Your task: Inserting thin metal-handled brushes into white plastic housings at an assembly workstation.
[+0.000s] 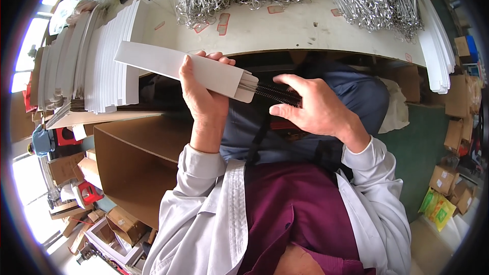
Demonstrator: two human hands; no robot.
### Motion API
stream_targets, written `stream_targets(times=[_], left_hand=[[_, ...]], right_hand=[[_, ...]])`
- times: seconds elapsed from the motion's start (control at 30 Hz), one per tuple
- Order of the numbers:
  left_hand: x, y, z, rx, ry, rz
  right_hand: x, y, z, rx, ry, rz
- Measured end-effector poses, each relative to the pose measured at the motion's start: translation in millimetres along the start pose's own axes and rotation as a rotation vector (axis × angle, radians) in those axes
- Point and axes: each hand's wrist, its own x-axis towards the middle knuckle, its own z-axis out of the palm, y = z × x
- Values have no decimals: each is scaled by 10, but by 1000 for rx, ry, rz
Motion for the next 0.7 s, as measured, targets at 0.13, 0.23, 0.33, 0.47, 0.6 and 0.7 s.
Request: stream_targets(times=[0.13,0.23,0.33,0.47,0.6,0.7], left_hand=[[-106,-175,49,-22,-97,-80],[-286,-382,101,31,-102,-107],[-331,-425,28,60,-79,-127],[-406,-479,-27,188,-114,-135],[-570,-258,-120,470,-331,-324],[-753,167,-158,1193,-617,-283]], right_hand=[[52,157,378,105,333,-160],[152,157,563,129,519,-210],[176,158,476,273,496,-32],[179,236,571,446,323,53],[131,295,458,448,302,68],[88,383,331,433,318,58]])
